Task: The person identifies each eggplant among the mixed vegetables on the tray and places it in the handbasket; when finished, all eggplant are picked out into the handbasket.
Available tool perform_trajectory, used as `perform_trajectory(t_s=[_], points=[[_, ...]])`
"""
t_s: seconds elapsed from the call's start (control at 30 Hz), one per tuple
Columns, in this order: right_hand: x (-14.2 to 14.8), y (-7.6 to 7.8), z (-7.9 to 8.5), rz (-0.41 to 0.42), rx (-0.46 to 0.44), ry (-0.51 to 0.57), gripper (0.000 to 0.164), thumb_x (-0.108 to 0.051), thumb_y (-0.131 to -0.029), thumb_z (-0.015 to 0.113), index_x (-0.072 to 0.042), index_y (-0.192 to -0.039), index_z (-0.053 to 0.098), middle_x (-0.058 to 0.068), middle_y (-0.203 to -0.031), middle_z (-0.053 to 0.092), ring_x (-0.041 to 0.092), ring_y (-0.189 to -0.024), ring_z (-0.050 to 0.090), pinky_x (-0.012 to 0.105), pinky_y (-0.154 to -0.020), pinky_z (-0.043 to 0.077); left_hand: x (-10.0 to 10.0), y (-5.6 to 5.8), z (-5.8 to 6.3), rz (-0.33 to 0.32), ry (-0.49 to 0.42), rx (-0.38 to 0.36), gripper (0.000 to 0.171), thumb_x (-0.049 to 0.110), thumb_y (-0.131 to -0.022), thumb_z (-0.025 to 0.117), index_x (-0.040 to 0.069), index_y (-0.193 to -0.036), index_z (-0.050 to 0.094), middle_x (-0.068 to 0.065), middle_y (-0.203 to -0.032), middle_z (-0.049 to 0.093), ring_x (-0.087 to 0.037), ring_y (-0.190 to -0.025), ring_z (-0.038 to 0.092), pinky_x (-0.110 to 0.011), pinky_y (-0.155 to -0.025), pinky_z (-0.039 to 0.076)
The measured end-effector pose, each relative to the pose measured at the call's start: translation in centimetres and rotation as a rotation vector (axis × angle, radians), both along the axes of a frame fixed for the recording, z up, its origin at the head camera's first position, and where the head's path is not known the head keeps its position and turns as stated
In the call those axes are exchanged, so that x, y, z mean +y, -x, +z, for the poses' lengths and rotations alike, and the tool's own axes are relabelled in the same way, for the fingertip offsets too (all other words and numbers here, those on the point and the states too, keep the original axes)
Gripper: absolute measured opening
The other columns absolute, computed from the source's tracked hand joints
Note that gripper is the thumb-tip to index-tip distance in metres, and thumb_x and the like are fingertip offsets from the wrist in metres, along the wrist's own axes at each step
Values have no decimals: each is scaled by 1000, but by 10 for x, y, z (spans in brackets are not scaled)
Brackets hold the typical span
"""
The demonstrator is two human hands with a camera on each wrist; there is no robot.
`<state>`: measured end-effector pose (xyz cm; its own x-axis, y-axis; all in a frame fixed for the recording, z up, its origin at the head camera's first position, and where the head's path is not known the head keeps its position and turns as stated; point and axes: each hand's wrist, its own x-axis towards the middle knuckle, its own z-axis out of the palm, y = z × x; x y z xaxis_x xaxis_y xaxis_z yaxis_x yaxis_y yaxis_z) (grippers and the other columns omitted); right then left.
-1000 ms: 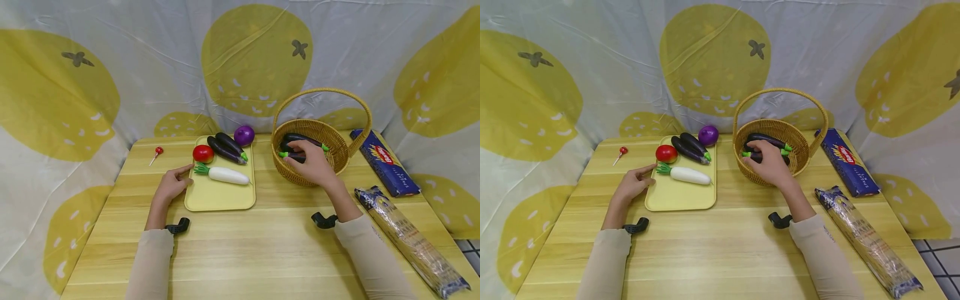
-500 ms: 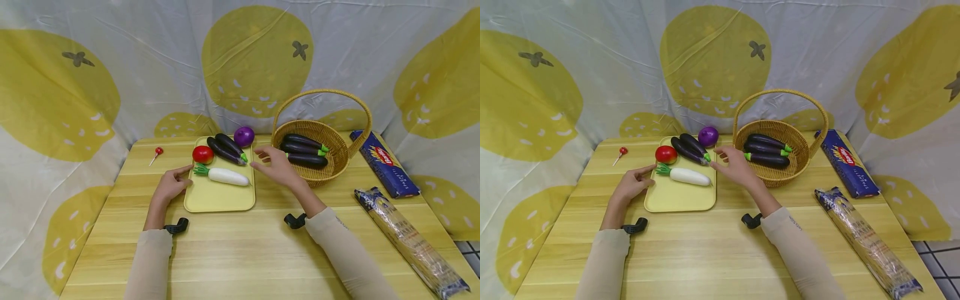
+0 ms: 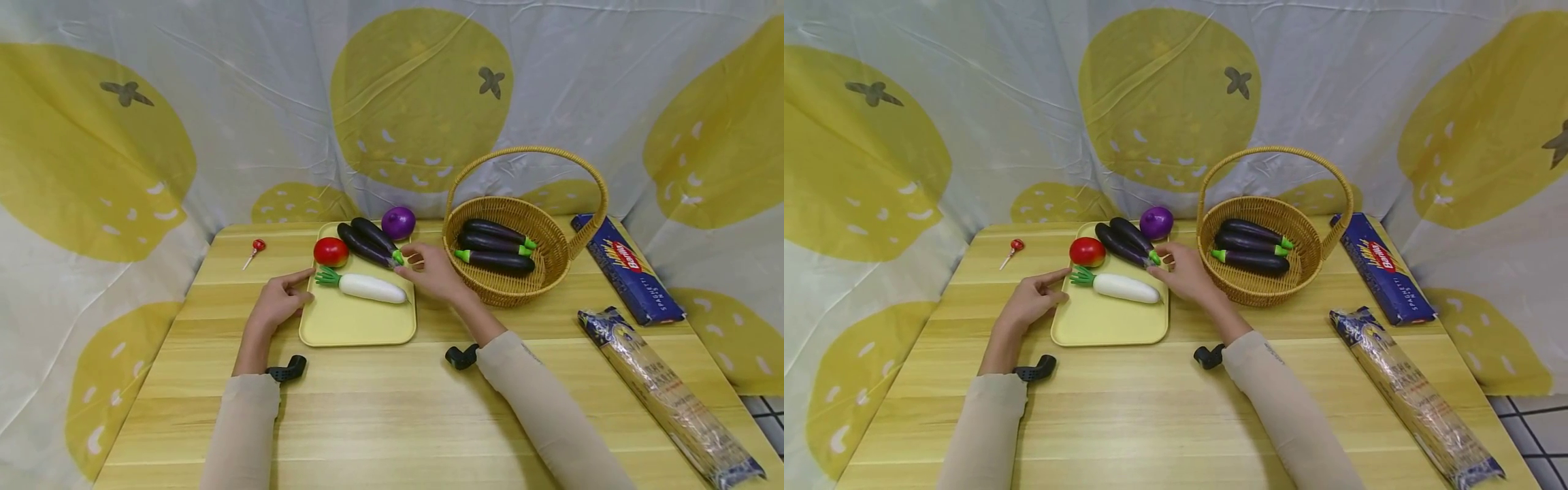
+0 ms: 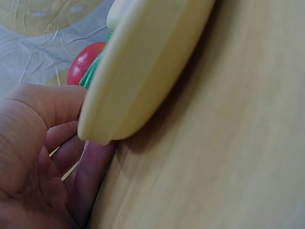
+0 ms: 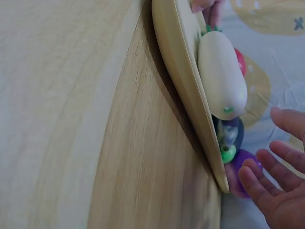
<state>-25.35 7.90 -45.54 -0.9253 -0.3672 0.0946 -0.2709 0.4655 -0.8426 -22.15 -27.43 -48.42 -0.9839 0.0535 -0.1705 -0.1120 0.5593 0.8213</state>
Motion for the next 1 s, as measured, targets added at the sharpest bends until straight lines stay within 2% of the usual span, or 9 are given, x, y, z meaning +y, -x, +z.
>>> perform_trajectory(t_s=[0.2,0.37,0.63,0.83,1.0], points=[[-9,7,-5,-5,-5,-9,50,-24,-96,73,1,-138,60,18,-136,64,34,-122,62,45,-102,55,-1,1,-1,-2,-11,-5,58,14,-91,72,25,-147,60,2,-60,47,-13,-52,50,-26,-52,48],[-15,13,-8,-31,1,-73,51,-28,-95,75,-4,-138,63,12,-135,65,30,-117,65,42,-98,56,-1,3,-1,-2,-13,4,58,15,-91,73,25,-147,60,2,-60,47,-13,-52,50,-26,-52,49],[-25,23,-16,-40,38,-145,50,-27,-94,76,-5,-138,65,12,-135,65,28,-113,63,40,-96,54,-2,2,1,11,-15,-15,58,16,-91,73,26,-147,60,1,-63,45,-14,-54,50,-26,-54,51],[-33,28,-25,-90,95,-180,45,-25,-90,80,-5,-130,71,13,-122,69,26,-103,64,39,-91,54,-2,2,2,5,-14,-19,59,15,-91,73,26,-148,59,2,-62,45,-12,-53,48,-25,-55,51],[-36,26,-24,-111,129,-211,40,-21,-90,80,-5,-126,73,12,-111,71,24,-95,62,36,-84,52,0,1,2,18,-14,-29,59,15,-92,72,27,-148,59,3,-61,45,-12,-53,46,-26,-55,51]])
